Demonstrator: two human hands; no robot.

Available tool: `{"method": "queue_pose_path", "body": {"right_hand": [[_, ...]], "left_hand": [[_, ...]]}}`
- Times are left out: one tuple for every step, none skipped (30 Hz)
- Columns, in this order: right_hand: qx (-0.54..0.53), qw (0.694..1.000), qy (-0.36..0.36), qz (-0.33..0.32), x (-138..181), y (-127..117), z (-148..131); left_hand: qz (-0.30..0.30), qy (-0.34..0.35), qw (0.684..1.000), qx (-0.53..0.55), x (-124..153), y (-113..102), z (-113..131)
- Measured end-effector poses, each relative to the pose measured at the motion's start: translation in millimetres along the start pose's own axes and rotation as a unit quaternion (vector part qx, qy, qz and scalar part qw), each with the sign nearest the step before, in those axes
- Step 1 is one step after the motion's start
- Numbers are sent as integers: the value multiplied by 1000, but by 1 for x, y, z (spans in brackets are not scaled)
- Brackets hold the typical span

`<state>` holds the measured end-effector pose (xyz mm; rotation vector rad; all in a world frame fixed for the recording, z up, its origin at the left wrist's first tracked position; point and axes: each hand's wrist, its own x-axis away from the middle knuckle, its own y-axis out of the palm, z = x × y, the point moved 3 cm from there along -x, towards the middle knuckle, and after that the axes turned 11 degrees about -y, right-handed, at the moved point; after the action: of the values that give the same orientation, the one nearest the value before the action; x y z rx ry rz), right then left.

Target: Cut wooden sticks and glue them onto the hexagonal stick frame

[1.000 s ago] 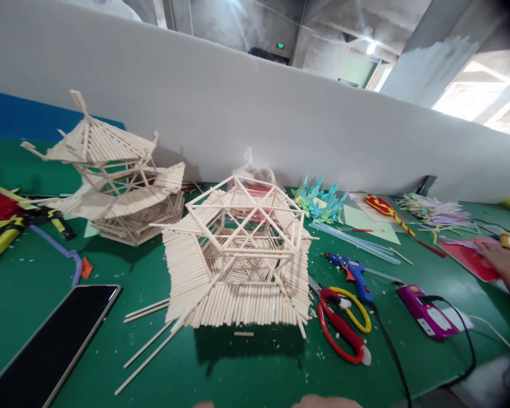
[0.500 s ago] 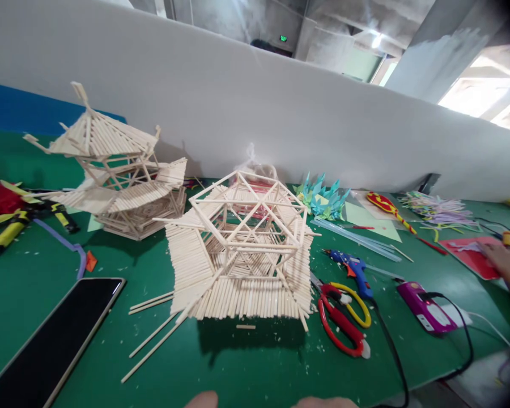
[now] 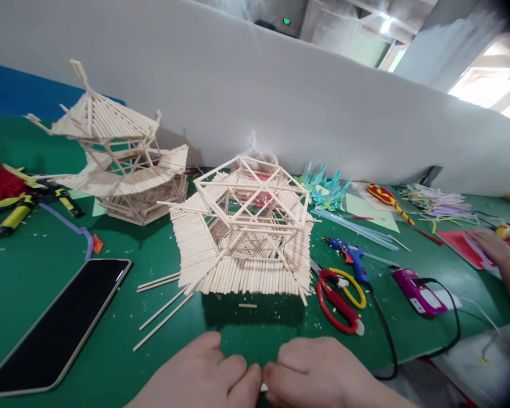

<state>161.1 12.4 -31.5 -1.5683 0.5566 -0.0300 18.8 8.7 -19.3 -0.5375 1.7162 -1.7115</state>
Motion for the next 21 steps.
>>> {"method": "queue_pose_path", "body": {"right_hand": [[1, 1000, 2, 0, -2, -2, 1], [1, 1000, 6, 4, -3, -5, 2], [-1, 1000, 7, 5, -5, -8, 2], [-3, 1000, 7, 4, -6, -11, 2], [-4, 1000, 7, 0, -7, -13, 2], [-7, 1000, 7, -8, -7, -15, 2], [-10, 1000, 8, -17, -8, -16, 2], [-11, 1000, 9, -25, -8, -16, 2], [-11, 999, 9, -30, -8, -16, 2], [-12, 999, 7, -29, -8, -16, 1], [-13, 1000, 2, -26, -8, -15, 1], [-14, 1000, -4, -21, -8, -15, 0], [-15, 1000, -8, -17, -7, -15, 0], [-15, 1000, -7, -19, -7, -14, 1], [-16, 999, -1, -27, -7, -14, 2], [-18, 999, 10, -44, -8, -14, 3], [-23, 997, 25, -65, -8, -13, 5], [-31, 995, 42, -86, -9, -13, 6], [-42, 992, 60, -104, -10, -12, 8], [-54, 989, 79, -114, -11, -11, 9], [-68, 986, 100, -117, -12, -9, 10]], "left_hand": [[-2, 0, 1000, 10, -1, -3, 0], [-7, 2, 1000, 21, -3, -6, 0], [-12, 6, 999, 30, -4, -9, 0], [-20, 6, 999, 35, -6, -11, 0], [-32, 4, 999, 36, -7, -12, -1], [-42, 3, 998, 37, -9, -14, -1], [-53, 1, 998, 36, -10, -15, -1], [-60, 0, 998, 37, -11, -16, -1], [-61, 0, 997, 39, -11, -18, -1], [-61, 3, 997, 44, -10, -19, -1], [-58, 5, 997, 51, -10, -21, -1], [-56, 6, 997, 58, -9, -21, -1], [-58, 5, 996, 64, -8, -21, -2], [-60, 2, 996, 70, -7, -21, -2], [-65, -6, 995, 75, -7, -19, -2], [-70, -21, 994, 76, -7, -16, -3], [-72, -41, 994, 75, -7, -13, -4], [-71, -64, 993, 74, -7, -9, -4], [-69, -89, 991, 74, -8, -4, -5], [-66, -112, 988, 78, -9, 2, -6], [-61, -134, 985, 86, -9, 8, -7]]}}
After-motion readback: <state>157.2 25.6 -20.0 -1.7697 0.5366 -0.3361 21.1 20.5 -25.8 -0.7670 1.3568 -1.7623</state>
